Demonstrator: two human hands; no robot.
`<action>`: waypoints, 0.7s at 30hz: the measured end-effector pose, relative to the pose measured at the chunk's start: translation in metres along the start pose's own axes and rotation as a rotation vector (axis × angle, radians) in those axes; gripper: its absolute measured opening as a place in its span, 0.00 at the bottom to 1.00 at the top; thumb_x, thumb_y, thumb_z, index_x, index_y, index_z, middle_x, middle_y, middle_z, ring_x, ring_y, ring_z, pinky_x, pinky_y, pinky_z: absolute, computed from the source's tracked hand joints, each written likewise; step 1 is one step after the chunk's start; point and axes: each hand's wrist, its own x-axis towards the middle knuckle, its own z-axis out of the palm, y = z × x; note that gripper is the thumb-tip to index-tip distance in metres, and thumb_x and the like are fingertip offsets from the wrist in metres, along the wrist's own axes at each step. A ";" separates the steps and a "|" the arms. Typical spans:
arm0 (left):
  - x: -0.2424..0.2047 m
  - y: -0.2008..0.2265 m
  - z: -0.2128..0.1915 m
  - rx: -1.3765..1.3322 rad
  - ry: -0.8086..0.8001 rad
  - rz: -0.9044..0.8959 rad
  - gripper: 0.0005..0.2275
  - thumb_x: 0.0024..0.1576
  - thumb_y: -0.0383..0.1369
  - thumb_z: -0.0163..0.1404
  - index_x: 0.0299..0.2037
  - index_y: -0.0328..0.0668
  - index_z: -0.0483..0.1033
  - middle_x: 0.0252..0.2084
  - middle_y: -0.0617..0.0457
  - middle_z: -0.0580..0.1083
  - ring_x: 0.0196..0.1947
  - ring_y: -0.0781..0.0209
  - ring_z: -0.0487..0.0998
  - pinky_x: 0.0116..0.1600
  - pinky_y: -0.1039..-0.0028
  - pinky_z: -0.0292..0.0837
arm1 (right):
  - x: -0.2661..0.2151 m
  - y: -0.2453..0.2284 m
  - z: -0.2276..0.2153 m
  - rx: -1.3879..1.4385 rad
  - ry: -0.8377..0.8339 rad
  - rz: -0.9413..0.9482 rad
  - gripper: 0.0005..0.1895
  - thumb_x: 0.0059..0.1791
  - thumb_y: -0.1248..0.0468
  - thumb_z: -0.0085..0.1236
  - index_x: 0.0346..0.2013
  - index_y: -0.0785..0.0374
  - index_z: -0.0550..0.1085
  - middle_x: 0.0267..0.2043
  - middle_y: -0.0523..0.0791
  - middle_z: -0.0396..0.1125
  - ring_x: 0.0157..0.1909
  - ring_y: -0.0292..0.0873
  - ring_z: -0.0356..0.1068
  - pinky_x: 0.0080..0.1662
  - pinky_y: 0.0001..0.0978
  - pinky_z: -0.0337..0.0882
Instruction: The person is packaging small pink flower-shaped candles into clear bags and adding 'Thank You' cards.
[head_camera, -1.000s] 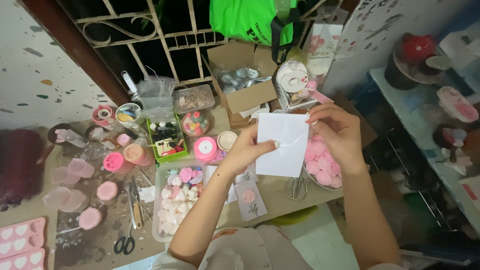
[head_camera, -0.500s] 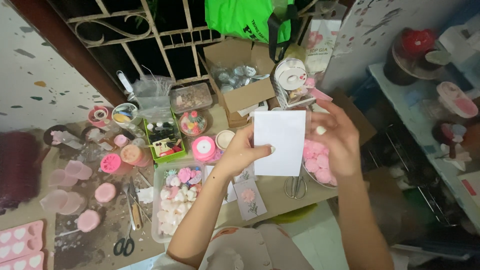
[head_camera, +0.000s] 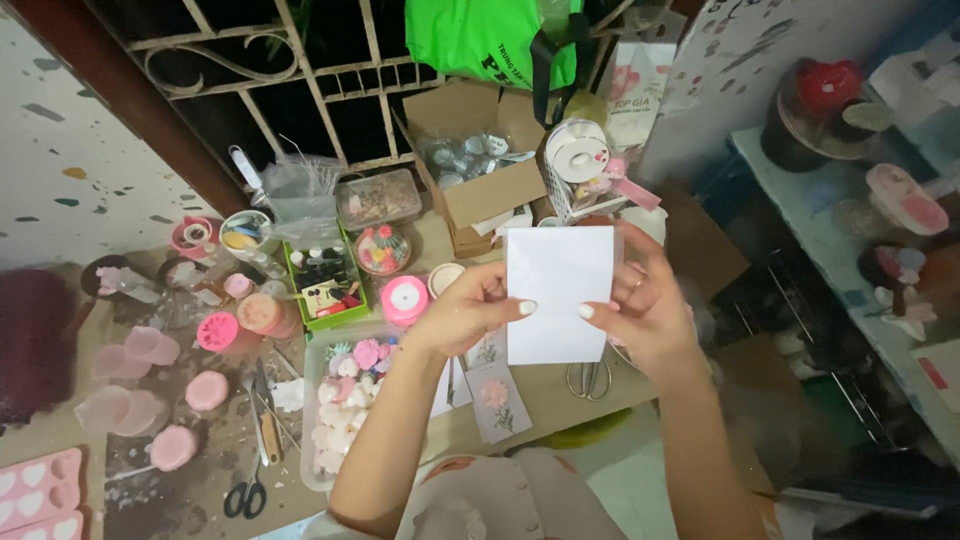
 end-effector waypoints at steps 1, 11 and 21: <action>-0.002 0.001 -0.003 0.000 0.001 0.001 0.16 0.60 0.21 0.57 0.59 0.30 0.73 0.44 0.53 0.77 0.40 0.71 0.74 0.41 0.78 0.67 | -0.002 -0.003 -0.003 0.000 -0.002 0.000 0.50 0.42 0.82 0.59 0.75 0.62 0.48 0.63 0.54 0.65 0.63 0.44 0.67 0.56 0.33 0.70; -0.005 -0.016 -0.007 -0.424 -0.263 -0.157 0.19 0.61 0.21 0.50 0.64 0.26 0.68 0.57 0.43 0.75 0.57 0.53 0.77 0.62 0.61 0.74 | 0.023 -0.031 -0.025 0.012 -0.331 -0.161 0.43 0.44 0.73 0.63 0.73 0.65 0.55 0.72 0.53 0.58 0.73 0.52 0.61 0.69 0.46 0.66; -0.018 -0.038 0.025 -0.811 0.077 -0.065 0.31 0.64 0.46 0.47 0.72 0.31 0.59 0.69 0.40 0.67 0.66 0.45 0.69 0.67 0.54 0.63 | 0.028 0.005 -0.040 -0.355 -0.103 0.118 0.08 0.49 0.71 0.62 0.42 0.70 0.79 0.37 0.41 0.74 0.38 0.30 0.71 0.42 0.24 0.73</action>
